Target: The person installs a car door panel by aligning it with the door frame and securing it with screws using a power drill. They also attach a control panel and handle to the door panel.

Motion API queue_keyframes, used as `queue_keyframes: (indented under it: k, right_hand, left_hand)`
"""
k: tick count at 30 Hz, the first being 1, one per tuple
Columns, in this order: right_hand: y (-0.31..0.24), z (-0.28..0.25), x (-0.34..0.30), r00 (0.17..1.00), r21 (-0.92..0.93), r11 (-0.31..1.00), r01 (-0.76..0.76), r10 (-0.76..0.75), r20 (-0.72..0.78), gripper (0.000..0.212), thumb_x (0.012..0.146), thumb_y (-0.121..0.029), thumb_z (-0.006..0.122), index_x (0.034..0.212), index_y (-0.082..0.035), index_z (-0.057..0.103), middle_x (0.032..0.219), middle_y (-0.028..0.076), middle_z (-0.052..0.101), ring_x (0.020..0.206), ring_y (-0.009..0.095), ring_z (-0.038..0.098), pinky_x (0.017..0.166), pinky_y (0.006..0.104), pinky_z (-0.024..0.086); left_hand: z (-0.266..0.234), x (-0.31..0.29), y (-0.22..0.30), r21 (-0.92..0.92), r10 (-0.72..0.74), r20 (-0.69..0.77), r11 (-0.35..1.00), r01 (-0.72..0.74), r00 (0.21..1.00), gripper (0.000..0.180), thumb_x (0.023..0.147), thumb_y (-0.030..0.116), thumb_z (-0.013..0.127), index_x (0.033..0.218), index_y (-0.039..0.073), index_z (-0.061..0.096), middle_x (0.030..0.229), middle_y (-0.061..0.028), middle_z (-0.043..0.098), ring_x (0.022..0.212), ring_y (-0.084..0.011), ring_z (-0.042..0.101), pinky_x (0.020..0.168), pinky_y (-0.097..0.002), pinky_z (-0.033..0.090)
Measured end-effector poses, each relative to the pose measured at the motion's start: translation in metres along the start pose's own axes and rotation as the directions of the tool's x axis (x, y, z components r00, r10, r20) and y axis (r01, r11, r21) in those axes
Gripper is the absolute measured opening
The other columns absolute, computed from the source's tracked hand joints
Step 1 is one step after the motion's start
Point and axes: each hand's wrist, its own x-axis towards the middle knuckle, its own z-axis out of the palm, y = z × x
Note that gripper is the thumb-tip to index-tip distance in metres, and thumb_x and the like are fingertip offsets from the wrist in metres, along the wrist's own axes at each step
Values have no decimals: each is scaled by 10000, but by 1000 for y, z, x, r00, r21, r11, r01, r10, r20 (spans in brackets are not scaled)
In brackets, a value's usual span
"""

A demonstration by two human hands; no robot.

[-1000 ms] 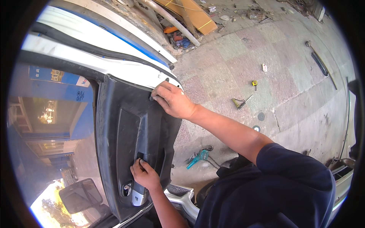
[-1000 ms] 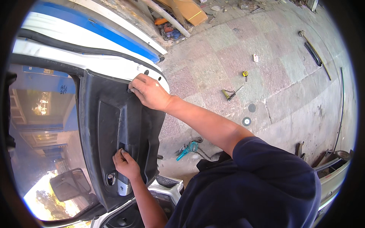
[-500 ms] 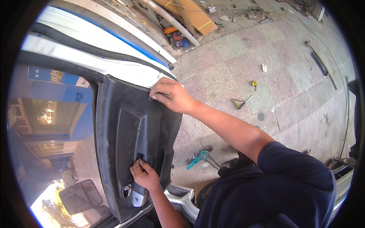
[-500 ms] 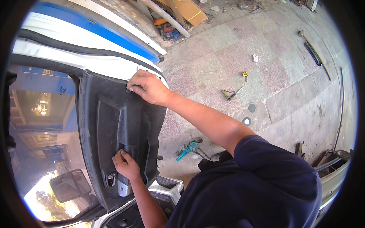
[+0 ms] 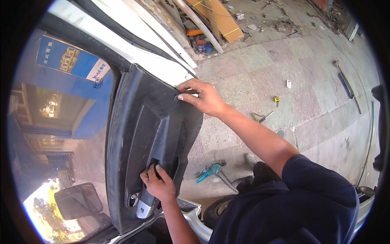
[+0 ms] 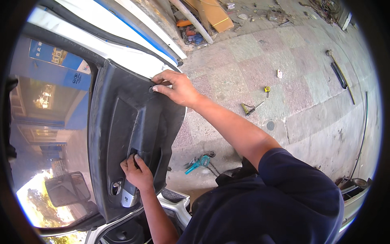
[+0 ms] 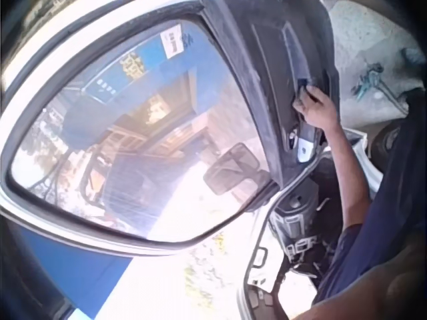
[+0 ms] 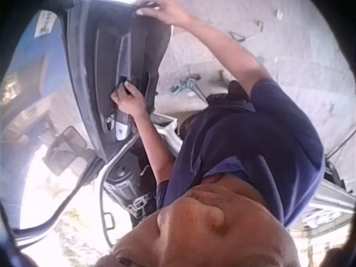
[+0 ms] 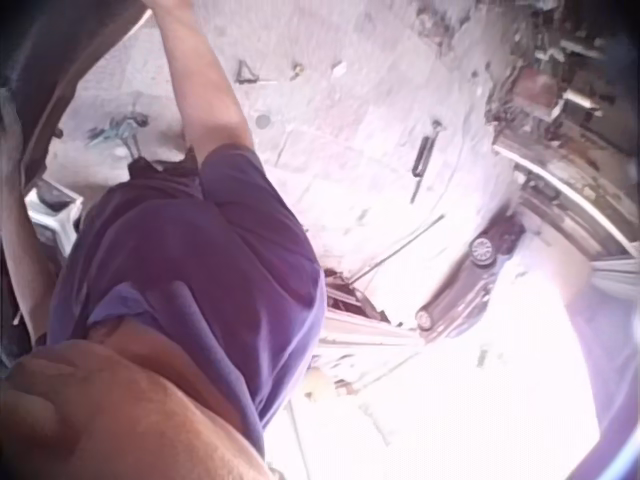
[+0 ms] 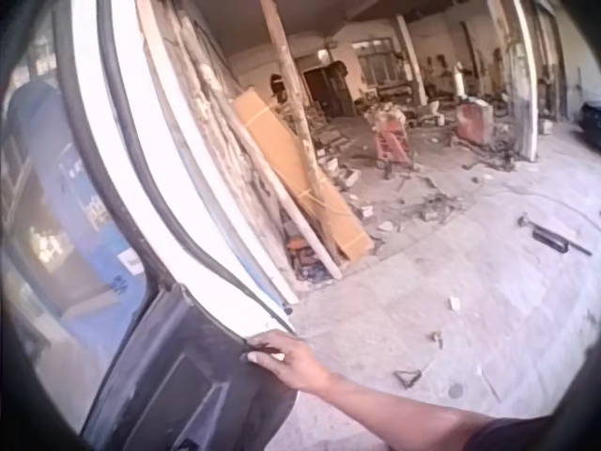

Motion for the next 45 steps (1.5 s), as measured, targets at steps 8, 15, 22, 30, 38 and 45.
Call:
queue_keyframes:
  k: [8, 15, 22, 30, 38, 45]
  right_hand:
    - [-3, -8, 6, 995, -155, 988, -18, 34, 98, 190, 1017, -114, 874, 1186, -46, 822, 1233, 78, 820, 1127, 201, 807, 963, 355, 680]
    - [-7, -8, 13, 990, -205, 977, -64, 89, 114, 154, 1017, -130, 880, 1116, -33, 812, 1163, 73, 809, 1045, 190, 799, 899, 360, 681]
    - [-3, 10, 1, 1000, -193, 981, -31, 31, -3, 201, 1025, -170, 873, 1143, -29, 793, 1168, 118, 793, 1062, 245, 807, 911, 390, 682]
    - [-3, -10, -23, 985, -165, 979, -120, 97, -141, 282, 1062, -245, 848, 1187, 0, 787, 1148, 130, 783, 1018, 218, 786, 863, 360, 663]
    - [-57, -10, -170, 921, -98, 995, -20, 56, 386, 195, 1019, -131, 820, 1201, -64, 807, 1026, 108, 734, 843, 267, 740, 753, 395, 628]
    - [-69, 11, -214, 843, -118, 984, 136, -52, 536, 425, 954, -155, 855, 1371, -126, 779, 1106, 88, 649, 953, 298, 754, 820, 436, 668]
  left_hand:
    - [2, 6, 3, 181, -6, 160, 983, -24, 987, 477, 1062, 492, 777, 1069, 16, 768, 906, -200, 766, 767, -454, 768, 668, -561, 612]
    - [8, 5, 4, 166, 12, 91, 986, -27, 996, 495, 1043, 509, 799, 1031, 15, 763, 871, -194, 760, 725, -450, 753, 645, -557, 604]
    - [7, 9, 1, 190, 18, 115, 981, -40, 993, 479, 1043, 485, 804, 1020, 8, 769, 860, -202, 762, 732, -451, 761, 634, -554, 605]
    - [4, 1, -11, -268, -159, -6, 951, 152, 987, 303, 1156, 265, 676, 1109, -10, 793, 876, -133, 758, 765, -319, 731, 727, -465, 586]
    - [-11, -24, 49, -814, -621, 489, -73, 576, 613, 513, 1242, 472, 495, 1109, 45, 748, 804, 40, 509, 608, -69, 399, 542, -257, 312]
    - [10, -45, 91, -577, -390, 802, -313, 754, 452, 710, 1217, 676, 379, 1271, 61, 730, 954, 31, 530, 842, -113, 492, 767, -296, 406]
